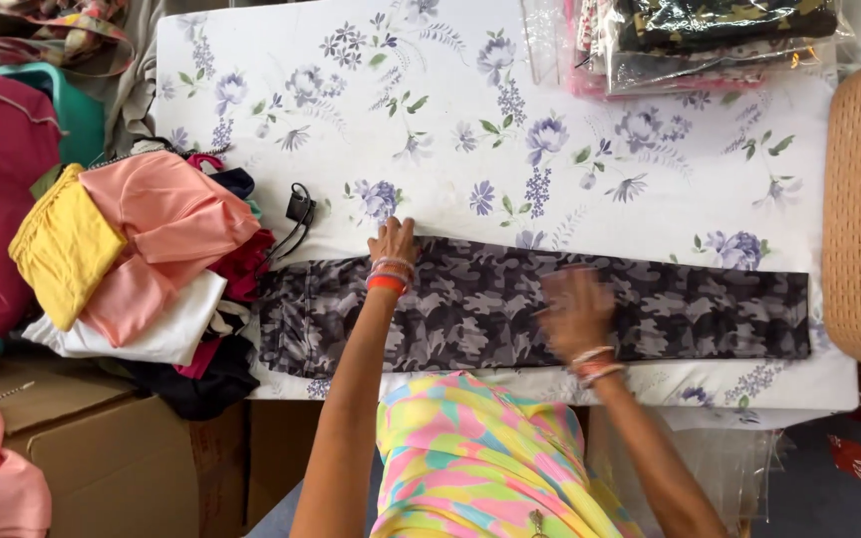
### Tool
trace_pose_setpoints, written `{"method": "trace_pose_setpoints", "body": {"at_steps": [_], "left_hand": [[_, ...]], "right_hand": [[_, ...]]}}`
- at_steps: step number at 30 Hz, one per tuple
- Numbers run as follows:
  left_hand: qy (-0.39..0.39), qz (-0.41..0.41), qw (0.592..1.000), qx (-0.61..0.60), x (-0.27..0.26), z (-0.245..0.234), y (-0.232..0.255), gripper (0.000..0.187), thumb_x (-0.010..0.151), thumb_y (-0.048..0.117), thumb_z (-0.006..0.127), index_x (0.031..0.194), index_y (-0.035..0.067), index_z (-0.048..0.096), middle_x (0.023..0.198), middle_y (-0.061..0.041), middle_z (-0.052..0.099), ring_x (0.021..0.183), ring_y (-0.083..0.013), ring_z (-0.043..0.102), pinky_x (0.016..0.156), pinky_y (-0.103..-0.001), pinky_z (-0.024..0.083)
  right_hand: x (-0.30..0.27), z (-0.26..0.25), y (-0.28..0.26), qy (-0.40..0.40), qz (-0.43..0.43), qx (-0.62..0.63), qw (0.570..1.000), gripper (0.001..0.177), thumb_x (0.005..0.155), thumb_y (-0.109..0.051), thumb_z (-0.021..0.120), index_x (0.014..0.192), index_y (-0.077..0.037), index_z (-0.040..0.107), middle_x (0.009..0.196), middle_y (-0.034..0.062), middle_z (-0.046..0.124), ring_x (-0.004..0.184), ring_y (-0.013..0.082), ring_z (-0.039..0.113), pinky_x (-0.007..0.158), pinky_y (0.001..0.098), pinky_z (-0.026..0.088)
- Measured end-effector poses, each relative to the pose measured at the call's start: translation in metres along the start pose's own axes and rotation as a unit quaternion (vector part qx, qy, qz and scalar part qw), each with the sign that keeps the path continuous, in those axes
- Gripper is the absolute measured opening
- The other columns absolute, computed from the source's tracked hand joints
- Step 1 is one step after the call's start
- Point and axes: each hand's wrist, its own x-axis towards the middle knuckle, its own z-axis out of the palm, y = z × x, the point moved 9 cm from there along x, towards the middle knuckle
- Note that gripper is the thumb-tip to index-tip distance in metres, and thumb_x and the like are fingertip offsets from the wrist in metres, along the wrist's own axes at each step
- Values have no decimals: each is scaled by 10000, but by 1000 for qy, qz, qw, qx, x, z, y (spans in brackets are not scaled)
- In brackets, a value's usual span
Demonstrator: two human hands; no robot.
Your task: Folding and packaging camouflage-patterned leggings and other garments.
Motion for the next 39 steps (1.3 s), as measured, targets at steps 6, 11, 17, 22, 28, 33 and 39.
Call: {"method": "trace_pose_setpoints", "body": {"at_steps": [6, 11, 17, 22, 28, 33, 39], "left_hand": [[-79, -29, 996, 42, 21, 21, -5, 430, 876, 197, 782, 1230, 121, 550, 1172, -136, 680, 1167, -310, 634, 977, -483, 469], [-79, 11, 993, 89, 12, 36, -9, 231, 840, 139, 778, 1034, 130, 653, 1046, -101, 688, 1144, -300, 639, 930, -433, 507], [133, 165, 976, 50, -47, 6, 20, 276, 792, -2, 664, 1041, 94, 592, 996, -125, 621, 955, -312, 606, 808, -435, 502], [184, 186, 964, 37, -60, -15, 29, 235, 824, 22, 637, 1045, 94, 599, 998, -101, 601, 934, -293, 588, 798, -425, 470], [158, 251, 954, 34, -84, 11, 22, 163, 889, 34, 602, 1040, 91, 621, 1003, -90, 621, 947, -272, 590, 856, -422, 454], [152, 265, 952, 29, -102, -11, 36, 240, 808, 88, 615, 1047, 93, 629, 1052, -106, 646, 1003, -287, 602, 881, -427, 455], [47, 180, 982, 3, -88, 11, 40, 408, 967, 353, 577, 1261, 70, 602, 1293, -131, 598, 1258, -306, 537, 1095, -485, 383]], "right_hand": [[-34, 60, -168, -103, -361, 76, 924, 637, 977, -524, 485, 1560, -294, 372, 1643, 140, 247, 1489, 345, 233, 1200, 578, 162], [-44, 86, -174, -242, -378, 7, 893, 619, 1025, -558, 332, 1597, -334, 258, 1698, 99, 92, 1553, 332, 97, 1243, 567, 47], [-44, 76, -174, -236, -363, 9, 901, 613, 1015, -529, 351, 1593, -340, 268, 1676, 104, 155, 1545, 333, 122, 1230, 580, 51], [-35, 52, -176, -238, -334, 119, 904, 671, 982, -466, 524, 1579, -273, 288, 1656, 119, 237, 1538, 328, 163, 1246, 568, 111], [13, 89, -130, 2, -267, 62, 962, 714, 1017, -352, 539, 1653, -241, 236, 1729, 103, 175, 1602, 265, 173, 1330, 519, 158], [45, 45, -147, -129, -239, 12, 962, 804, 950, -533, 488, 1612, -222, 154, 1686, 96, 84, 1553, 297, 84, 1251, 542, 77], [41, 81, -151, -195, -251, -8, 948, 822, 951, -695, 353, 1613, -252, 151, 1699, 71, 38, 1565, 284, 37, 1247, 525, 20]]}}
